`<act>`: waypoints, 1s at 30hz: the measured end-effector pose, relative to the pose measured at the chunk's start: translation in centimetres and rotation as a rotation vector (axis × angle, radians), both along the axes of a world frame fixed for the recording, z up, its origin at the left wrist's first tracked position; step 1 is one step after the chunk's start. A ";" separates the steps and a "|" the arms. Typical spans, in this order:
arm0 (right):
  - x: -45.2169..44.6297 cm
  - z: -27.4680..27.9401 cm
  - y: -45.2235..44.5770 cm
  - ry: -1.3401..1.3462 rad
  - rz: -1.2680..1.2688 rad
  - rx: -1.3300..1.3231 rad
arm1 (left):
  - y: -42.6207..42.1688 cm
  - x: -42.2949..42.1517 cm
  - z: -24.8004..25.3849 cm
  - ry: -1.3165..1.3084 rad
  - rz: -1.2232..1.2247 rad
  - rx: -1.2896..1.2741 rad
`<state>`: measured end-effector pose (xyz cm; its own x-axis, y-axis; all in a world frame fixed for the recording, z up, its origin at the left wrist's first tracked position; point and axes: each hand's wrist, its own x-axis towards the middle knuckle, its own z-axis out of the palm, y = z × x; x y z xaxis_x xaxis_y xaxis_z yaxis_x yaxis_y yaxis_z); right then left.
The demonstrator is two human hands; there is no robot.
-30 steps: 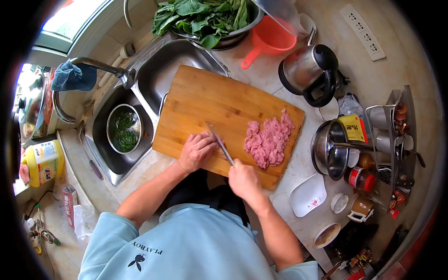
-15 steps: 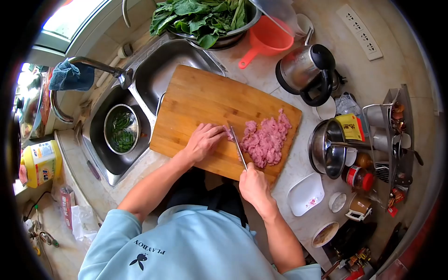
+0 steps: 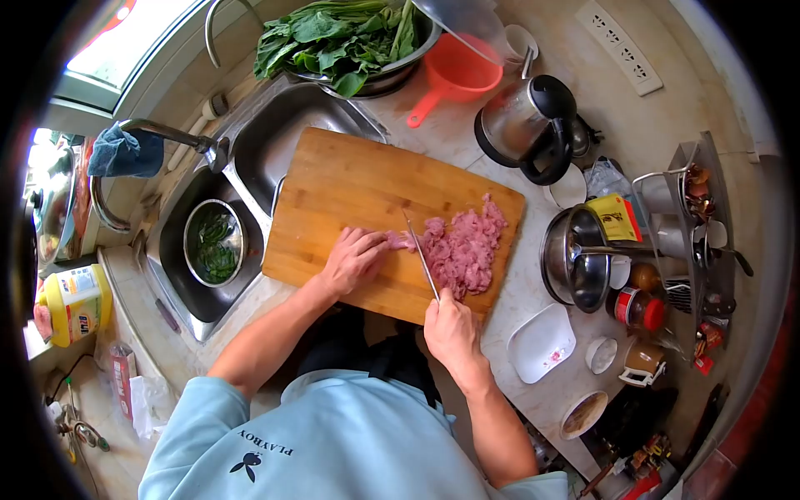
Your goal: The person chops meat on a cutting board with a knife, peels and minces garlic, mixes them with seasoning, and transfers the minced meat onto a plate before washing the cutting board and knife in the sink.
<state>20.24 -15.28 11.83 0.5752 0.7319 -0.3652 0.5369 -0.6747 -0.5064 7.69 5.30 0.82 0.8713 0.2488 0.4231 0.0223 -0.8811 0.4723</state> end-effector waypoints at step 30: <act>0.5 -0.5 -0.4 0.008 0.038 -0.072 | -1.4 1.4 1.4 0.007 0.011 -0.043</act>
<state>20.71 -15.69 11.36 0.5442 0.7249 -0.4223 0.5593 -0.6887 -0.4614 9.10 3.87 2.21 0.8716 0.2758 0.4053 0.0351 -0.8597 0.5096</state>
